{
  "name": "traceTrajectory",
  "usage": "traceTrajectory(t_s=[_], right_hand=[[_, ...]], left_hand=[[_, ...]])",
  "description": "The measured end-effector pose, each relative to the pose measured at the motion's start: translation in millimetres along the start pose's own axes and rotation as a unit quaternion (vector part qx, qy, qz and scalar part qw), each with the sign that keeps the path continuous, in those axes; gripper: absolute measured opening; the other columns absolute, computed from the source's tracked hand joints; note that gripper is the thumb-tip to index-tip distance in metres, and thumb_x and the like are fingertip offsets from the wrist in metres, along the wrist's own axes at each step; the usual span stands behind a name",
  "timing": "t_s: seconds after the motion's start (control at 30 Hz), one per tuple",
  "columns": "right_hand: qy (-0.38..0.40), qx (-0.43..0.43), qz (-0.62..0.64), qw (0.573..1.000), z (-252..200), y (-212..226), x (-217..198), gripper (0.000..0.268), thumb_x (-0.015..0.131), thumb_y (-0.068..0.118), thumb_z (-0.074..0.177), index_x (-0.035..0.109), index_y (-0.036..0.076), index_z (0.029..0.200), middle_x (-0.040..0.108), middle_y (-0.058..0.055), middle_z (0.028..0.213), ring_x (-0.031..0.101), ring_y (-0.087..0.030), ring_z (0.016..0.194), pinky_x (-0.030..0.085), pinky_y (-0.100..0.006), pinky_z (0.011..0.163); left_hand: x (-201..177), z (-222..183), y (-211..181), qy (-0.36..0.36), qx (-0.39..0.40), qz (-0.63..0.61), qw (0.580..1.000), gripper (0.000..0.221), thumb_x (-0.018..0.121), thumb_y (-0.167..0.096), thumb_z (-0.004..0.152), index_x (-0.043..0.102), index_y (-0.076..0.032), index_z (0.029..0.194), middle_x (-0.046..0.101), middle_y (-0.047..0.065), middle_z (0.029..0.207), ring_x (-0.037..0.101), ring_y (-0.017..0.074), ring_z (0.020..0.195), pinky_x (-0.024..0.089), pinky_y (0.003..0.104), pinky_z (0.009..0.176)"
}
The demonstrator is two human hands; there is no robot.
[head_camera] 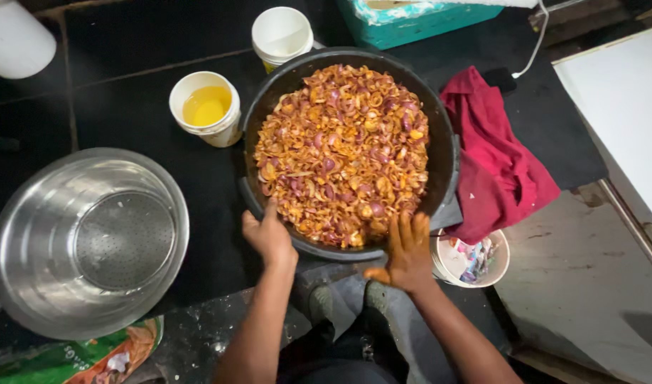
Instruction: The person mixes a bowl of sliced onions and spices by hand, then pours a liquid from a small cup into the mixture.
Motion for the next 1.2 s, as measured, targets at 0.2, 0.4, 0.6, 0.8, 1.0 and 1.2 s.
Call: traceTrajectory(t_s=[0.2, 0.4, 0.6, 0.8, 1.0, 1.2], right_hand=[[0.064, 0.01, 0.072, 0.995, -44, -12, -21, 0.104, 0.069, 0.064, 0.079, 0.039, -0.006, 0.15, 0.035, -0.029, 0.157, 0.033, -0.05, 0.145, 0.029, -0.058, 0.119], [-0.272, 0.203, -0.072, 0.938, 14, -56, -80, 0.053, 0.07, -0.001, 0.097, 0.046, 0.001, 0.144, 0.049, -0.024, 0.15, 0.044, -0.044, 0.144, 0.033, -0.056, 0.124], [-0.28, 0.062, -0.2, 0.937, 47, -52, -62, 0.053, 0.08, 0.007, 0.093, 0.049, 0.006, 0.136, 0.052, -0.018, 0.142, 0.048, -0.038, 0.137, 0.037, -0.054, 0.117], [-0.153, 0.196, -0.066, 0.966, 4, -62, -91, 0.034, 0.078, 0.016, 0.091, 0.062, 0.002, 0.118, 0.062, -0.022, 0.121, 0.059, -0.041, 0.116, 0.046, -0.051, 0.1], [0.271, 0.417, 0.041, 0.867, -12, -125, -25, 0.03, 0.065, 0.03, 0.09, 0.077, 0.004, 0.097, 0.075, -0.02, 0.098, 0.072, -0.039, 0.091, 0.055, -0.047, 0.081], [0.434, 0.406, -0.046, 0.803, -17, -138, 47, 0.035, 0.061, 0.029, 0.091, 0.075, 0.002, 0.109, 0.072, -0.023, 0.114, 0.07, -0.04, 0.106, 0.056, -0.05, 0.087]], left_hand=[[-3, 0, -3, 0.0, 0.012, 0.043, 0.999, 0.016, 0.069, -0.002, 0.093, 0.061, 0.003, 0.105, 0.072, 0.011, 0.104, 0.067, 0.0185, 0.087, 0.054, 0.034, 0.081], [-6, -1, -4, 0.014, 0.031, 0.056, 0.998, 0.018, 0.067, -0.004, 0.095, 0.062, 0.005, 0.11, 0.073, 0.011, 0.11, 0.068, 0.019, 0.093, 0.054, 0.033, 0.085], [-2, 4, -5, 0.02, 0.034, 0.045, 0.998, 0.021, 0.068, -0.006, 0.095, 0.06, 0.006, 0.11, 0.072, 0.013, 0.11, 0.068, 0.0196, 0.094, 0.055, 0.034, 0.085], [3, 2, -14, 0.017, 0.056, 0.079, 0.995, 0.022, 0.07, -0.008, 0.096, 0.061, 0.006, 0.111, 0.071, 0.013, 0.111, 0.066, 0.018, 0.094, 0.053, 0.034, 0.084], [-3, -1, -5, 0.02, 0.024, 0.027, 0.999, 0.02, 0.068, -0.007, 0.096, 0.059, 0.006, 0.108, 0.071, 0.013, 0.11, 0.066, 0.0179, 0.092, 0.054, 0.034, 0.082], [1, 0, -13, 0.027, 0.04, 0.022, 0.999, 0.02, 0.067, -0.003, 0.093, 0.06, 0.006, 0.109, 0.072, 0.013, 0.11, 0.067, 0.0188, 0.093, 0.055, 0.034, 0.084]])
Point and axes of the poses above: each hand's wrist, its own z-axis towards the middle knuckle, its own x-axis out of the palm, y = z × x, the point moved 9 cm from there along z, towards the middle knuckle
